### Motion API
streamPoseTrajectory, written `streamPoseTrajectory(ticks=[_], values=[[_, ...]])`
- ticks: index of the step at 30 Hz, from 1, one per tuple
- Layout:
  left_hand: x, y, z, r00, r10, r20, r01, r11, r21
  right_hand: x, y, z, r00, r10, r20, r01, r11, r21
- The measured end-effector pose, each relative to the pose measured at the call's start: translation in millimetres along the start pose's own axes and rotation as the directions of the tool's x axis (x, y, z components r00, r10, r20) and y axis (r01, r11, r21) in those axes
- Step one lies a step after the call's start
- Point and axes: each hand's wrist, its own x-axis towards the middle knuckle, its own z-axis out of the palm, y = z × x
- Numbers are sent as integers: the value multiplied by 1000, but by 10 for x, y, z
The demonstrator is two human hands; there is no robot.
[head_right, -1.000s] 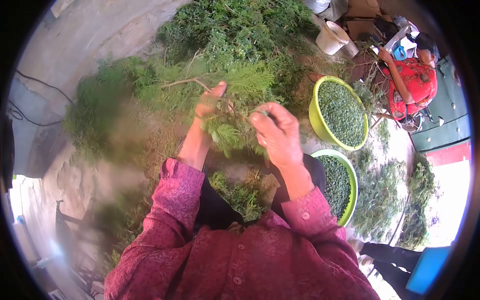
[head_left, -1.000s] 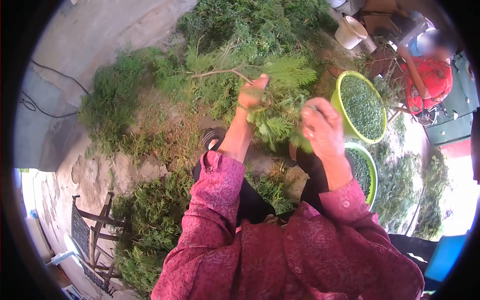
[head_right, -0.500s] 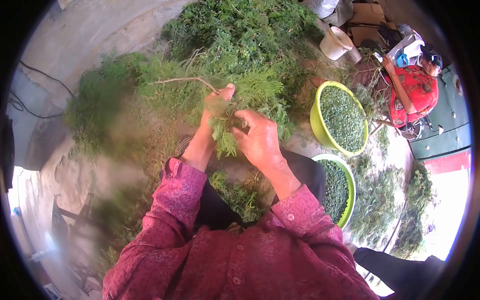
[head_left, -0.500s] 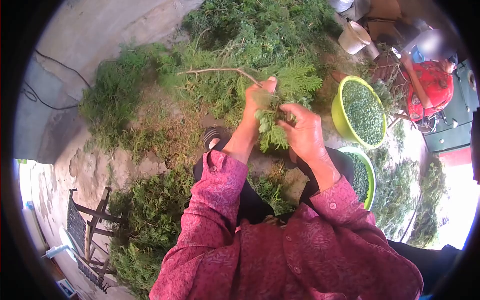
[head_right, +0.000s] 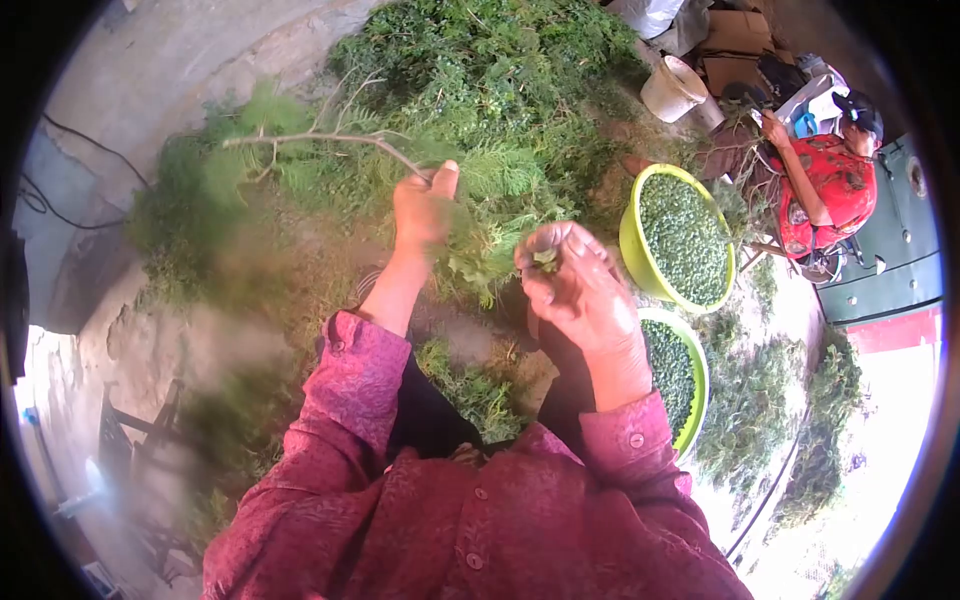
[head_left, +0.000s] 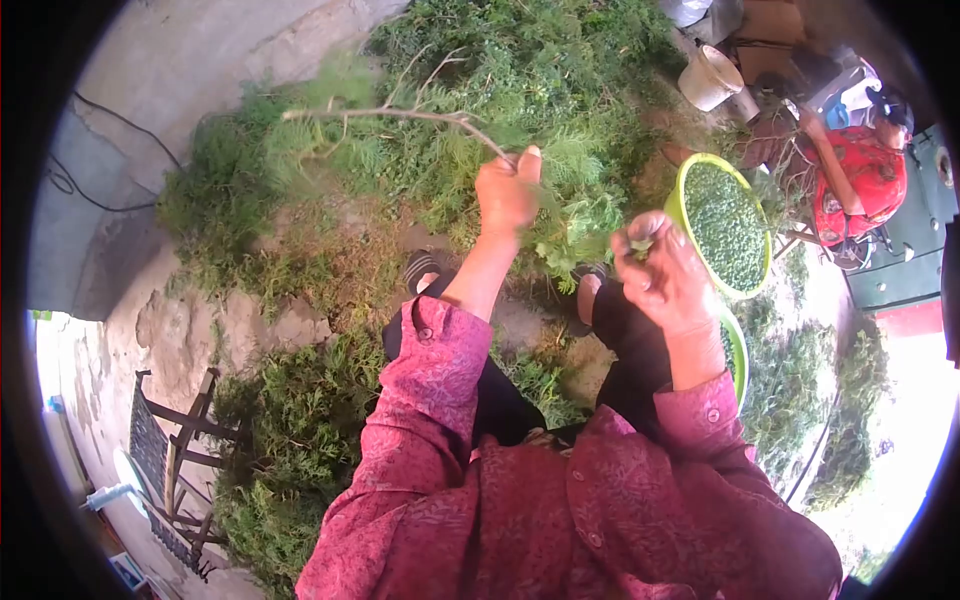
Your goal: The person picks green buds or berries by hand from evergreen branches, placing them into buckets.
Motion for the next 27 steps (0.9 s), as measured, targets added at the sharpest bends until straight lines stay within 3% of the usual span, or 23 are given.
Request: streamPoseTrajectory(ticks=[1,2,3,4,5,6,7,8,9,10,11,12,13,16,19,22,23,24,26,27], values=[[0,-31,24,995,96,-27,-92,990,103,19,-56,34,1000,4,15,-2,994,-112],[-7,-66,37,995,98,-25,-95,990,103,49,-33,94,1000,1,15,1,994,-112],[-47,2,36,996,92,-9,-90,986,144,105,47,204,993,-108,43,113,819,-562],[-58,43,34,996,85,4,-84,979,184,167,125,305,975,-188,120,193,443,-875],[-36,-28,59,998,65,1,-65,983,172,267,288,246,901,-328,285,355,178,-918],[-36,-14,61,999,-24,49,14,980,196,322,355,203,888,-301,347,347,-54,-936],[-32,15,20,992,-107,72,88,970,227,327,433,182,903,-336,268,255,-81,-963],[-98,-44,3,996,-13,86,3,994,111,338,514,201,906,-359,226,204,-98,-974],[-93,-125,45,998,-20,51,13,991,136,351,503,247,880,-384,279,197,-240,-951],[-35,-349,104,984,170,46,-174,908,382,403,536,196,844,-441,305,189,-288,-939],[-16,-317,134,986,165,30,-166,930,327,433,519,249,871,-430,236,150,-226,-963],[-75,-116,72,1000,1,4,-1,996,92,482,519,205,871,-416,262,170,-245,-954],[-76,-62,37,998,-57,-3,57,997,43,559,562,91,837,-440,325,180,-339,-923],[-90,62,-39,990,-138,-14,139,982,131,597,580,190,865,-381,327,196,-344,-919],[-128,52,-108,998,-58,16,54,979,195,718,674,52,877,-326,353,263,-289,-920],[-162,215,-232,979,-167,119,160,985,61,759,760,-2,841,-374,391,342,-191,-920],[-131,302,-294,961,-195,197,167,974,151,717,719,25,871,-367,327,265,-210,-941],[-139,382,-320,962,-201,185,175,974,147,815,724,-254,771,-435,465,424,-196,-884],[-177,478,-358,909,-197,368,258,958,-125,780,504,-265,959,-274,74,126,175,-977],[-157,456,-373,872,-210,443,257,965,-49,751,558,-180,911,-412,-40,101,314,-944]])
